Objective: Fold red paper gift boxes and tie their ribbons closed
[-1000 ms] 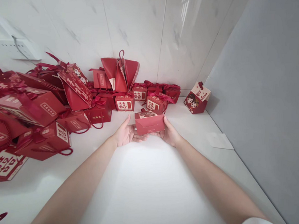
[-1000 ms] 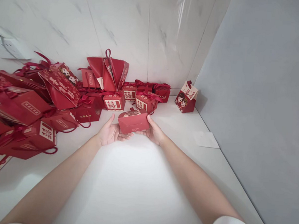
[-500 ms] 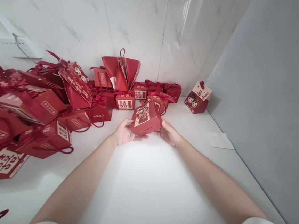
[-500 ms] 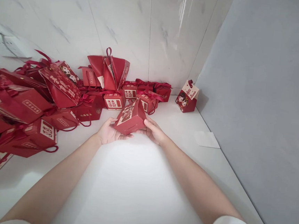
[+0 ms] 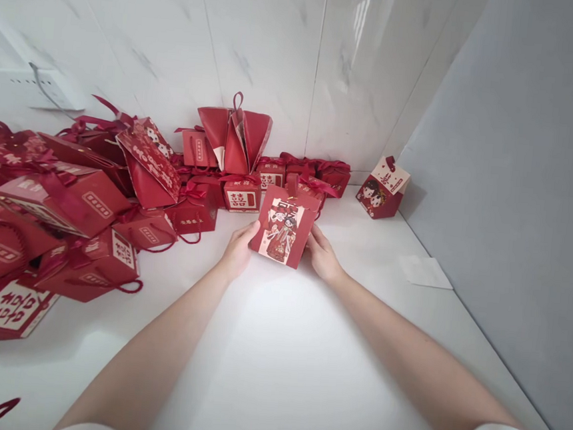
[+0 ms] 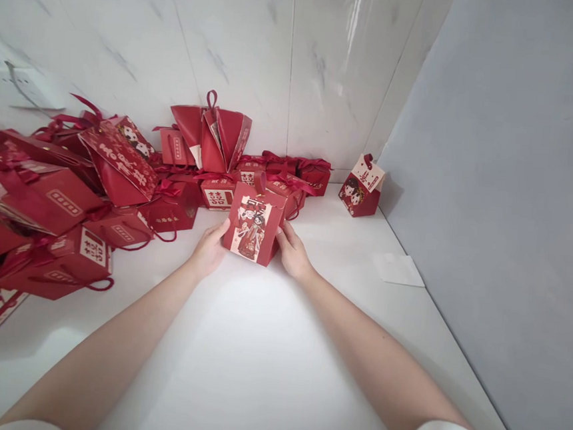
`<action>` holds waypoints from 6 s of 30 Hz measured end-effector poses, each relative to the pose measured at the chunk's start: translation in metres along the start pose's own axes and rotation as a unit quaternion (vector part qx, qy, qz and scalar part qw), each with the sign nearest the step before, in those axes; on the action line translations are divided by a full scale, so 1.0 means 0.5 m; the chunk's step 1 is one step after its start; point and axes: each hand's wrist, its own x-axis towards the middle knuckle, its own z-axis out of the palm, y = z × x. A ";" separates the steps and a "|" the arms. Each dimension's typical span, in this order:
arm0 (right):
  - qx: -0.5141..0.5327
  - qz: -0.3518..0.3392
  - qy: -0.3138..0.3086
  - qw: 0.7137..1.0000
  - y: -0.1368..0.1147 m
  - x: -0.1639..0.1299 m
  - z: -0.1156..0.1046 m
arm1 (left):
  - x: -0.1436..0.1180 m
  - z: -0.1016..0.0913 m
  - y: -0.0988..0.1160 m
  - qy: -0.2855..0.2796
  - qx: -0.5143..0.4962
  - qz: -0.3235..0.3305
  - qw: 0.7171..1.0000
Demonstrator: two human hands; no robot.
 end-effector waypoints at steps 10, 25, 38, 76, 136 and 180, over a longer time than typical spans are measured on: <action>0.026 -0.020 -0.052 0.998 -0.034 -0.014 0.016 | 0.002 0.001 -0.002 0.048 0.013 0.029 0.998; -0.167 -0.126 0.042 0.977 -0.029 -0.025 0.017 | -0.030 0.033 -0.022 0.098 0.213 0.157 0.959; -0.398 -0.363 -0.040 0.842 -0.058 -0.061 0.044 | -0.026 0.043 0.016 0.041 -0.127 -0.036 0.990; -0.474 -0.400 0.028 0.784 -0.043 -0.038 0.030 | -0.065 0.108 -0.031 0.004 -0.176 -0.069 0.982; -0.439 -0.433 0.044 0.786 -0.036 -0.024 0.006 | 0.008 -0.001 0.006 0.028 -0.104 -0.058 0.993; -0.236 -0.105 0.047 0.965 0.013 -0.014 -0.003 | -0.030 -0.010 0.002 -0.021 0.335 0.212 0.918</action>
